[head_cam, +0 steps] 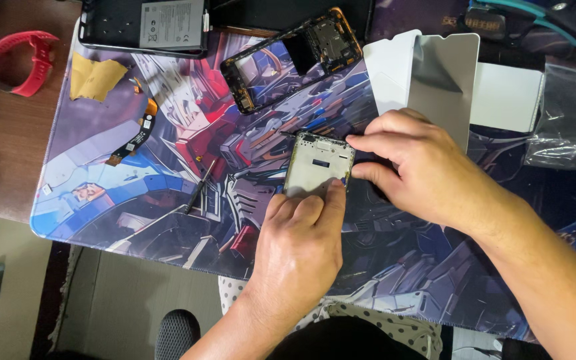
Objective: The person disassembles a mobile phone, using a small tool to pry open the internal components and remove parts.
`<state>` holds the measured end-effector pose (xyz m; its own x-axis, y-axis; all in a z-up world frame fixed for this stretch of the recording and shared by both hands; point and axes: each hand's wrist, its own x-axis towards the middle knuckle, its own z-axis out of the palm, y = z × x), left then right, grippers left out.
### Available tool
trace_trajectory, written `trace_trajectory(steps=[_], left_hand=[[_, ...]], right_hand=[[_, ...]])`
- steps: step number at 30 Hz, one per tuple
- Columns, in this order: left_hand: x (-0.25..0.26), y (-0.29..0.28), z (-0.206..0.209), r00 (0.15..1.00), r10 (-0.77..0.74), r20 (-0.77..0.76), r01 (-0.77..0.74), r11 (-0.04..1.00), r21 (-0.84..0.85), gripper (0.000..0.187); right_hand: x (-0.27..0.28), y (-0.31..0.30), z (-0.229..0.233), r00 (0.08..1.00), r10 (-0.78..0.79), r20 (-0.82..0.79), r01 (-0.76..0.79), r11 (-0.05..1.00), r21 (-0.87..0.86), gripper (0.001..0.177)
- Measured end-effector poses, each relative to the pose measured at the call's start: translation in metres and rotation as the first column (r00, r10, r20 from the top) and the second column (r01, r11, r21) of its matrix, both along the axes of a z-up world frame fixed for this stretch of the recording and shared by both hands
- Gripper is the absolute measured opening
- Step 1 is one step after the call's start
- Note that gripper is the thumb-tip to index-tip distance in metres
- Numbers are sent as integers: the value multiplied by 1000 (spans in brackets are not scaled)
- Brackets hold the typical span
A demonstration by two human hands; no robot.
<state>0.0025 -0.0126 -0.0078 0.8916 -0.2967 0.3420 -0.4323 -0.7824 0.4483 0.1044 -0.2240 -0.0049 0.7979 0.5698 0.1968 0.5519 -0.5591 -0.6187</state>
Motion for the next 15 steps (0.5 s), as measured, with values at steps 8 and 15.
trace_trajectory(steps=[8,15], left_hand=[[4,-7,-2,1000,-3,4,2,999,43,48],[5,-9,-4,1000,-1,28,-2,996,85,49]], right_hand=[[8,-4,-4,999,13,-39,-10,998,61,38],[11,-4,-4,998,27,-53,-25,998,52,33]])
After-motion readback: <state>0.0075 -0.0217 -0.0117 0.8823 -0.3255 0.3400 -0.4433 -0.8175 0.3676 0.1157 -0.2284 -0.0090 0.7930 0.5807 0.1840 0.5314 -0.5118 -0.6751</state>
